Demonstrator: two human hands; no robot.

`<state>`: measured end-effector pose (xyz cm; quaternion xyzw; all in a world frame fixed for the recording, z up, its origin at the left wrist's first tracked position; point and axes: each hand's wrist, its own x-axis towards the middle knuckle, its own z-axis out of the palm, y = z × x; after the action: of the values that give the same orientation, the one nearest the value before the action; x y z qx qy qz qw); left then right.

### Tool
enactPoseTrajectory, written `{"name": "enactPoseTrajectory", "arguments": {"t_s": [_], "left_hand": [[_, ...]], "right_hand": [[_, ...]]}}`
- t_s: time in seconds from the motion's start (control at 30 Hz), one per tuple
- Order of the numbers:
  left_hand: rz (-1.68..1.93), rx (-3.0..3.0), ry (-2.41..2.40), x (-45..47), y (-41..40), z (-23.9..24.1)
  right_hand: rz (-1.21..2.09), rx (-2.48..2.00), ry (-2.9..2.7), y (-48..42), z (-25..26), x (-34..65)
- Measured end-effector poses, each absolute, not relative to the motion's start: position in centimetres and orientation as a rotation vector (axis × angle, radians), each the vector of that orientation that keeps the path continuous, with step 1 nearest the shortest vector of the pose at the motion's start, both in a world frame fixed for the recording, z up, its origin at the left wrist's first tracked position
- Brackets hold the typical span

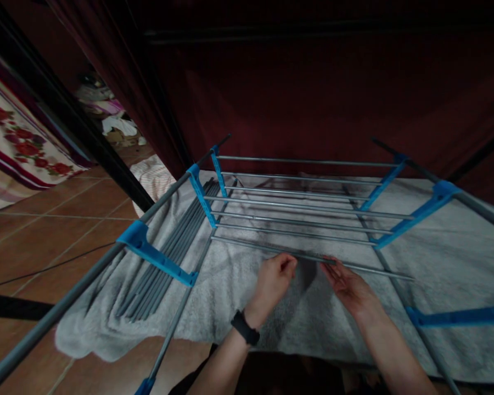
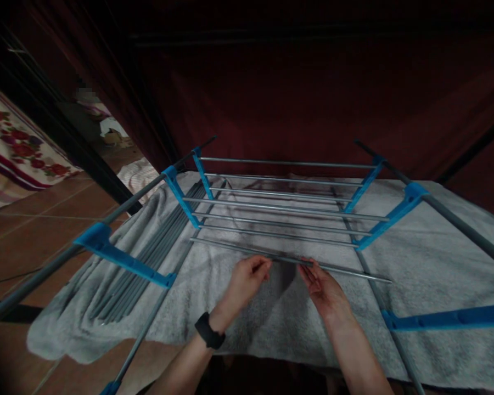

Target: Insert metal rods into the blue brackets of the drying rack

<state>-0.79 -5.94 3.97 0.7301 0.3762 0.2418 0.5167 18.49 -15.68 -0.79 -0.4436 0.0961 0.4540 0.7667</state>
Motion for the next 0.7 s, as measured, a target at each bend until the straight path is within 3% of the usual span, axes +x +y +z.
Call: {"name": "enactPoseTrajectory", "arguments": {"t_s": [0.1,0.27,0.47,0.7], "left_hand": [[0.728,2.362,0.822,-1.0,-6.6,4.1],[0.59,2.861,0.811,-1.7,-6.1,3.9],[0.235,2.929,0.854,-2.1,-4.9,4.4],[0.241,2.918,0.783,-2.2,-4.7,4.2]], "right_hand": [[0.986,-0.96,0.187,-15.7,-0.9,18.3],[1.003,-0.967,0.155,-15.8,-0.9,18.1],[1.003,-0.971,0.152,-15.7,-0.6,17.9],[1.012,-1.009,0.209,-15.8,0.8,17.6]]}}
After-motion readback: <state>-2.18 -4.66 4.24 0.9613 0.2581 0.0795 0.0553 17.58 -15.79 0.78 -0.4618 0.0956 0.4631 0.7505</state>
